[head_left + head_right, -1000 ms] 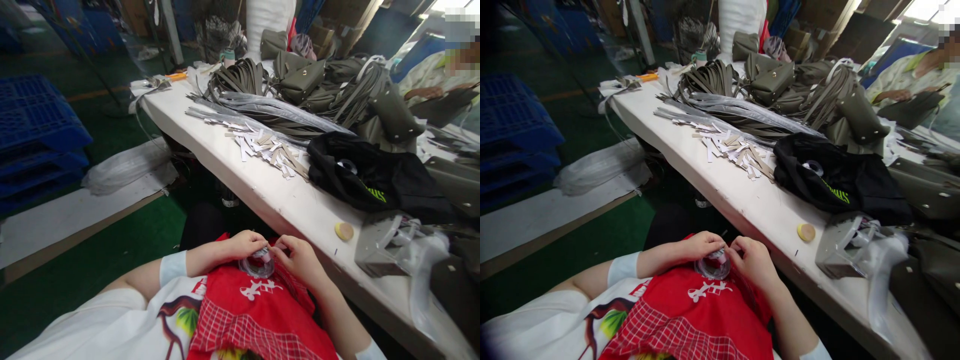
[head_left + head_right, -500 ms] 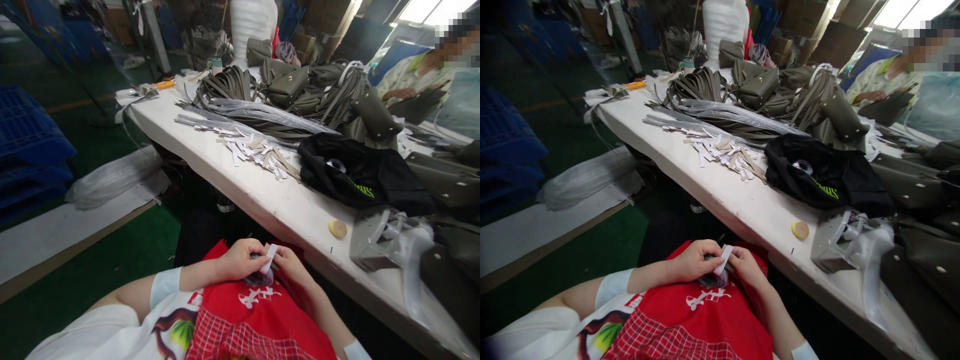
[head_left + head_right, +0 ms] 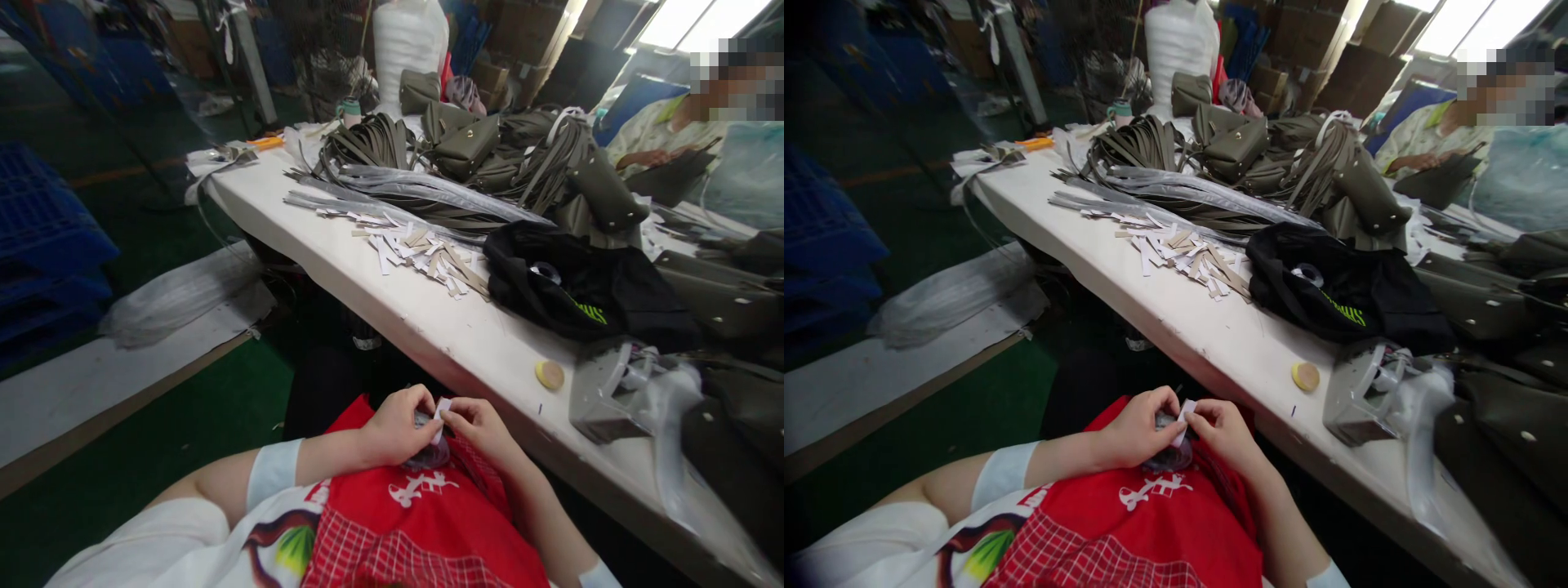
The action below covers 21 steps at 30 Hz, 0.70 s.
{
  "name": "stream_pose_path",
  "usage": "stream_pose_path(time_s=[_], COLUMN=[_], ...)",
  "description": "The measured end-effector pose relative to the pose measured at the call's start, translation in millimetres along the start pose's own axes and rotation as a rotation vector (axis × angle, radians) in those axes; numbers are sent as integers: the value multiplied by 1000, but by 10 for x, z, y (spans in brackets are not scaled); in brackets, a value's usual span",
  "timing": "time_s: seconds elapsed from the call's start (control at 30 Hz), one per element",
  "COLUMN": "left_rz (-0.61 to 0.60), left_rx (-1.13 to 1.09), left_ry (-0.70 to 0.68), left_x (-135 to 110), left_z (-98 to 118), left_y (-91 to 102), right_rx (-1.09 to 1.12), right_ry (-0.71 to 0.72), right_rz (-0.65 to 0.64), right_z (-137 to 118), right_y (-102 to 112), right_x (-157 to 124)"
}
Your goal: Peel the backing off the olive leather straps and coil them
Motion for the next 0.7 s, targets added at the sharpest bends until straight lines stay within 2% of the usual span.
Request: stream_pose_path(time_s=[0.13, 0.23, 0.27, 0.37, 0.43, 0.57, 0.63, 0.7], left_rz=[11, -15, -59, -322, -399, -228, -178, -182], left_rx=[-8, -52, -87, -304, -482, -794, -860, -860], left_ry=[-22, -12, 21, 234, 326, 319, 326, 319], left_x=[-27, -27, -19, 28, 85, 246, 322, 383], left_z=[50, 38, 21, -63, -106, -66, 2, 60], left_y=[-14, -5, 5, 44, 82, 103, 59, 2], right_rx=[-22, -62, -111, -309, -425, -593, -624, -642], right_ry=[-32, 23, 56, 201, 330, 489, 500, 500], right_rz=[5, 50, 90, 177, 182, 276, 324, 369], right_z=[-19, -23, -25, -25, -21, -28, -56, -82], right_y=[-15, -61, -76, -103, -107, -107, -83, 22], right_x=[7, -16, -38, -144, -229, -369, -424, -491])
Point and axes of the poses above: each hand's wrist, its own x-axis towards the middle knuckle, its own y-axis out of the back of the hand, z = x × y, the point moved 1 cm from there along x, towards the middle knuckle, and after that the axes turned 9 degrees about -y, right-handed, at the moved point
